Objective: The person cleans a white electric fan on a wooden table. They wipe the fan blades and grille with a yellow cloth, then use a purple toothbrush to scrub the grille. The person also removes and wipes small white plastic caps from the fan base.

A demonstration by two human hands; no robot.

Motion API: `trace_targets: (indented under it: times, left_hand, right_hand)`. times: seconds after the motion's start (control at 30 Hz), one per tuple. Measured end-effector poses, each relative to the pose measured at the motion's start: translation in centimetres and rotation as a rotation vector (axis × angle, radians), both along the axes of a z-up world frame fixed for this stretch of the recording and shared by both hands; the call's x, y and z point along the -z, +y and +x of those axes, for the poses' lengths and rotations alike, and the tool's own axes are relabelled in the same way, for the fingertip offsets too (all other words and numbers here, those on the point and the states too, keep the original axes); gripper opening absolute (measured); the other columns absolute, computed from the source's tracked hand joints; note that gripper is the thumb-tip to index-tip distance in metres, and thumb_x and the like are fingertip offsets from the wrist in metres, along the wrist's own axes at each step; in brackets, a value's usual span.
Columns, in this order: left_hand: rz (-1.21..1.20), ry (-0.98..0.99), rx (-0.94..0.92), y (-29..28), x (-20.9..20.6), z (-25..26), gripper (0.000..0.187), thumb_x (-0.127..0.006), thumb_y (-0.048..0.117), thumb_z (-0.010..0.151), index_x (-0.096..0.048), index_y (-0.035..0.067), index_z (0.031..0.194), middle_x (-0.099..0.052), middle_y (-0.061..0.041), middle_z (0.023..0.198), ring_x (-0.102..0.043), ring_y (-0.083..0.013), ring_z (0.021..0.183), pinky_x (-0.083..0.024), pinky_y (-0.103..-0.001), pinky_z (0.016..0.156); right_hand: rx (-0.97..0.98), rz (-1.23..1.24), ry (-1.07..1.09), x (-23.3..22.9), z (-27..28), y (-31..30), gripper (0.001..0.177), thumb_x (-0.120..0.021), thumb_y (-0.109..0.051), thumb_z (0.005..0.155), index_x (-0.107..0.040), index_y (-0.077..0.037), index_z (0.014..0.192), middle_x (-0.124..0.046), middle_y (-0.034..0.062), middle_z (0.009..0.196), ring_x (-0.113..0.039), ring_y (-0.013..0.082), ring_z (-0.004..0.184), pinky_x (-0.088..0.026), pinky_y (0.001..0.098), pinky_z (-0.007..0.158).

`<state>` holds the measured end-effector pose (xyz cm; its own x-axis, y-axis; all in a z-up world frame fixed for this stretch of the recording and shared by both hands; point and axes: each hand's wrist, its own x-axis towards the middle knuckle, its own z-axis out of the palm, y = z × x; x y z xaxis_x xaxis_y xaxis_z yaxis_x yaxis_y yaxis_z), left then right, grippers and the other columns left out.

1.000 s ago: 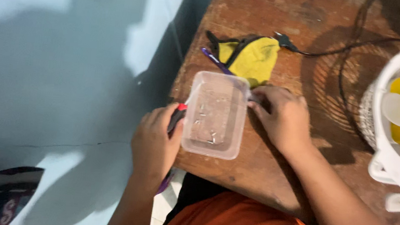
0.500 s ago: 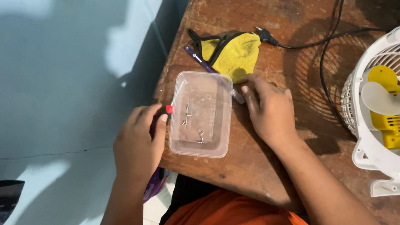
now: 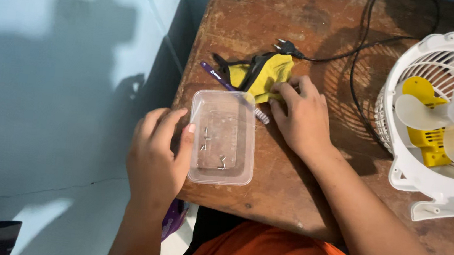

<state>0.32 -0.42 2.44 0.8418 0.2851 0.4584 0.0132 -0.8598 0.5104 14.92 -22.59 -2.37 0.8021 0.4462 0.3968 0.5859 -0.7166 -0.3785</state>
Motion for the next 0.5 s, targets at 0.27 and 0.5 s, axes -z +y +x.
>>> trace_targets:
  times: [0.27, 0.5]
  left_hand:
    - [0.060, -0.048, 0.075, -1.7, -1.7, 1.5, 0.028, -0.073, 0.020, 0.096, -0.070, 0.008, 0.121, -0.066, -0.008, 0.119, -0.063, -0.0280, 0.107, -0.048, -0.044, 0.093]
    - [0.184, -0.071, 0.140, -3.4, -2.9, 5.0, 0.037, -0.071, 0.031, 0.099, -0.067, 0.011, 0.130, -0.064, -0.009, 0.128, -0.060, -0.0290, 0.119, -0.041, -0.049, 0.101]
  right_hand:
    - [0.105, 0.391, 0.079, 1.5, 0.8, -1.6, 0.016, -0.068, -0.006, 0.099, -0.058, 0.002, 0.109, -0.056, 0.0180, 0.100, -0.059, 0.0333, 0.089, -0.049, 0.0393, 0.079]
    - [0.073, 0.987, 0.408, 0.8, 0.9, -1.5, 0.011, -0.056, -0.012, 0.107, -0.050, -0.006, 0.114, -0.054, 0.0019, 0.094, -0.053, 0.0084, 0.072, -0.046, 0.0246, 0.062]
